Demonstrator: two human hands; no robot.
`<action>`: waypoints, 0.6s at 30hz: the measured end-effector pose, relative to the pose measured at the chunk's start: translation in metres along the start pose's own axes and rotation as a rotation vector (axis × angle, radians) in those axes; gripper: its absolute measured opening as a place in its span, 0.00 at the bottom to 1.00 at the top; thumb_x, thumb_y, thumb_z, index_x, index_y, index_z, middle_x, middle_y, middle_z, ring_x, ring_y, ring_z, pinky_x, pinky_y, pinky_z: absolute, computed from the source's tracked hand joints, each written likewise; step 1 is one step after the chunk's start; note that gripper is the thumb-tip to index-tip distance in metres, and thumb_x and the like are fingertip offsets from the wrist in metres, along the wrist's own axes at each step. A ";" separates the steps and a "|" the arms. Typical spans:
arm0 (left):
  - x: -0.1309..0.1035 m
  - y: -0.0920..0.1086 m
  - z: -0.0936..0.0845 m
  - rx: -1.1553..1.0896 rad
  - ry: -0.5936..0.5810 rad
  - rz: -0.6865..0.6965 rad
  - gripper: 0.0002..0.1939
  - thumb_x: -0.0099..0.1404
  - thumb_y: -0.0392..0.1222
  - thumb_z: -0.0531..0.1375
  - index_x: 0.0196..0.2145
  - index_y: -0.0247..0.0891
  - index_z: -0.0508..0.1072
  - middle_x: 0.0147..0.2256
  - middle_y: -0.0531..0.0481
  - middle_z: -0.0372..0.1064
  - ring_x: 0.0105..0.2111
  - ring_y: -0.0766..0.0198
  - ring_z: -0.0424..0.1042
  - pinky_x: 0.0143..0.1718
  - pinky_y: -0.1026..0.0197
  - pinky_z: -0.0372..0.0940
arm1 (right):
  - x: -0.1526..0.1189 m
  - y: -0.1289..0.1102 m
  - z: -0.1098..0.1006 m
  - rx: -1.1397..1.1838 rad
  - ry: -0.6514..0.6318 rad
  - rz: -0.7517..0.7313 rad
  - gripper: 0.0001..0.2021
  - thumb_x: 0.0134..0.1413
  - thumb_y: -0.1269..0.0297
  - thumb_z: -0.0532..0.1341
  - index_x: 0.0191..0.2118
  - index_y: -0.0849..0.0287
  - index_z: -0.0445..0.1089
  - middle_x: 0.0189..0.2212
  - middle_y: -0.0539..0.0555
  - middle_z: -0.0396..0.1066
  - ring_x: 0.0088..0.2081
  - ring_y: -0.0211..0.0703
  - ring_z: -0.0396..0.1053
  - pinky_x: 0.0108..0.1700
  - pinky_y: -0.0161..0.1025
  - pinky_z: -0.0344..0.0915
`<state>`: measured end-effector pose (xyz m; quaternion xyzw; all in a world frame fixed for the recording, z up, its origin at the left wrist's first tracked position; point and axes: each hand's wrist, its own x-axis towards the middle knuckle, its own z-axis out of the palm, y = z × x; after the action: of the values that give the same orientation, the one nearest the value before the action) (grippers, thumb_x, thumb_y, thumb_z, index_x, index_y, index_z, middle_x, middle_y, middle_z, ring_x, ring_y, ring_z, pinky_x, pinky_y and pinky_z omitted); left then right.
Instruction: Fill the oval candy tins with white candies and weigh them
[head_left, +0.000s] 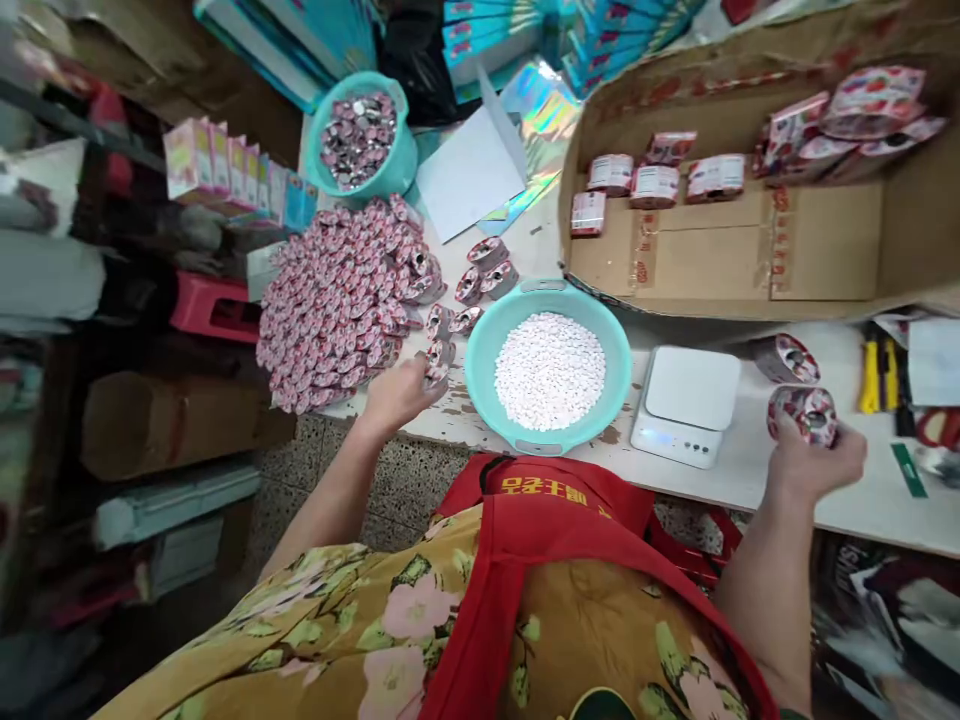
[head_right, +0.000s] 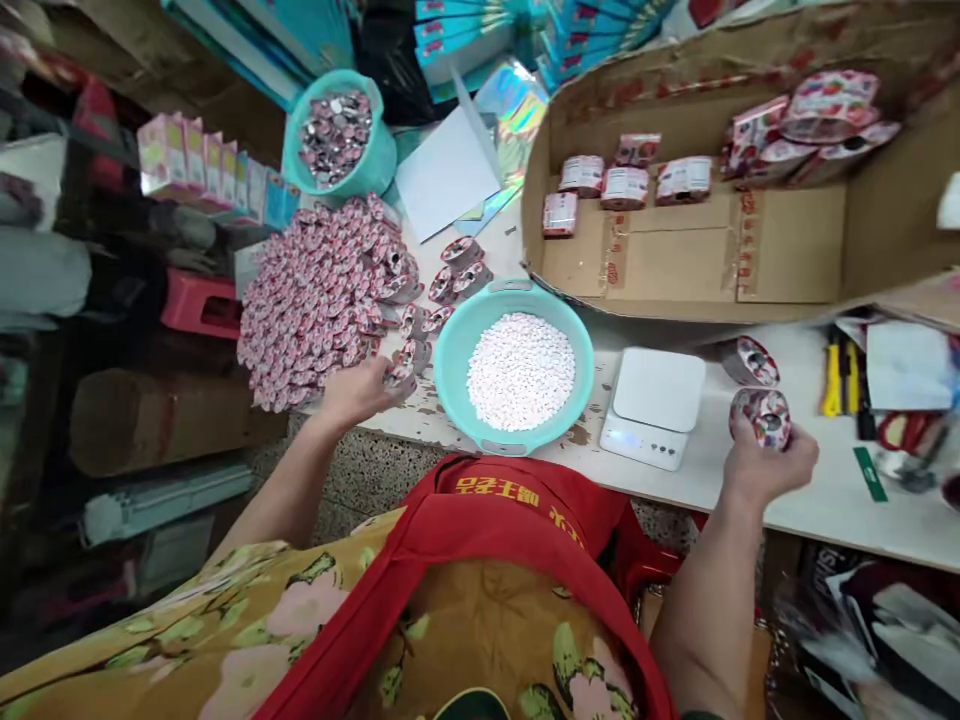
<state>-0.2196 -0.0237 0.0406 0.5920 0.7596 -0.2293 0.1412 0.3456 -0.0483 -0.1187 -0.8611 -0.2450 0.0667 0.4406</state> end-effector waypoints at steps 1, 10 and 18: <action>-0.002 -0.015 0.022 0.003 -0.080 -0.052 0.26 0.66 0.63 0.57 0.45 0.36 0.73 0.41 0.37 0.76 0.39 0.46 0.76 0.40 0.52 0.67 | -0.014 -0.017 -0.006 0.022 -0.017 -0.038 0.23 0.23 0.58 0.76 0.31 0.50 0.69 0.39 0.60 0.75 0.42 0.66 0.74 0.49 0.66 0.68; 0.059 -0.016 0.134 -0.382 0.135 -0.170 0.24 0.72 0.42 0.54 0.63 0.34 0.61 0.59 0.32 0.64 0.59 0.49 0.66 0.57 0.54 0.62 | -0.163 -0.171 0.012 0.282 -0.876 -0.319 0.24 0.41 0.51 0.73 0.45 0.53 0.75 0.42 0.54 0.74 0.42 0.51 0.73 0.50 0.53 0.70; 0.020 -0.026 0.069 -0.550 0.337 0.355 0.34 0.65 0.42 0.63 0.66 0.40 0.59 0.66 0.34 0.56 0.66 0.45 0.55 0.66 0.43 0.55 | -0.274 -0.223 0.098 0.292 -1.403 -0.632 0.17 0.44 0.69 0.68 0.44 0.55 0.73 0.39 0.54 0.71 0.44 0.49 0.69 0.49 0.46 0.67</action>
<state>-0.2533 -0.0476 -0.0231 0.6839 0.6909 0.1124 0.2058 -0.0062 0.0004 -0.0292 -0.4405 -0.6886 0.4980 0.2895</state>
